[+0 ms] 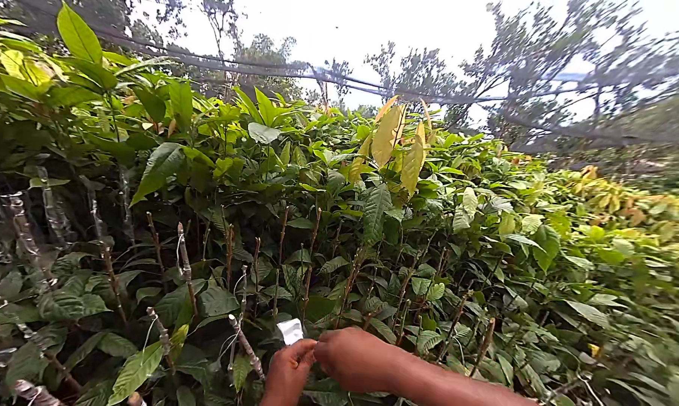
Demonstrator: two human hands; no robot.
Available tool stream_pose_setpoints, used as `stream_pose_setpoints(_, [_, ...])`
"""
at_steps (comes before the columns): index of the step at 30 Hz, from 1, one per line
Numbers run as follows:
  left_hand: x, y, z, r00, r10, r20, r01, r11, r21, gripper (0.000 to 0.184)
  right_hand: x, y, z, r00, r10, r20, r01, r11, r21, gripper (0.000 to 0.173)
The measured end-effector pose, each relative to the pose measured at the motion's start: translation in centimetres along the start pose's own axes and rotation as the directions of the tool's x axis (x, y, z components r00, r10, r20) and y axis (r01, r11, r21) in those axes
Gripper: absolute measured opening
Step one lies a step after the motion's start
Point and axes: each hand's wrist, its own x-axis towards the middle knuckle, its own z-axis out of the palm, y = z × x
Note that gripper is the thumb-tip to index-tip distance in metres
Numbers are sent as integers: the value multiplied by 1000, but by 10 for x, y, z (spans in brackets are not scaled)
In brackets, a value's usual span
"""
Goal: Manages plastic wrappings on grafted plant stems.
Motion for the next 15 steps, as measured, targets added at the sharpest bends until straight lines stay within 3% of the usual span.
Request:
stream_pose_setpoints(3, [-7, 4, 9, 989, 48, 140, -46, 999, -15, 19, 18, 21, 3, 994, 98, -41, -101, 992, -75, 24])
stream_pose_setpoints(6, [-9, 1, -2, 997, -39, 69, 53, 975, -218, 21, 13, 5, 20, 984, 175, 2, -175, 982, -72, 29])
stream_pose_setpoints(8, [-9, -2, -2, 999, -37, 31, 43, 968, -248, 19, 11, -17, 27, 993, 116, -11, -116, 985, -126, 27])
stream_pose_setpoints(11, [-14, -1, 4, 997, -30, 76, 53, 949, -312, 13, 27, 10, 13, 993, 79, -90, -89, 989, -120, 25])
stream_pose_setpoints(13, [-14, -3, 2, 994, -111, 17, 107, 895, -433, 12, 33, 35, 25, 993, 18, -119, -28, 996, -80, 26])
stream_pose_setpoints(15, [-7, -2, -1, 972, -220, -81, 149, 845, -513, 9, 21, 16, 60, 988, -99, -118, 94, 994, -48, 20])
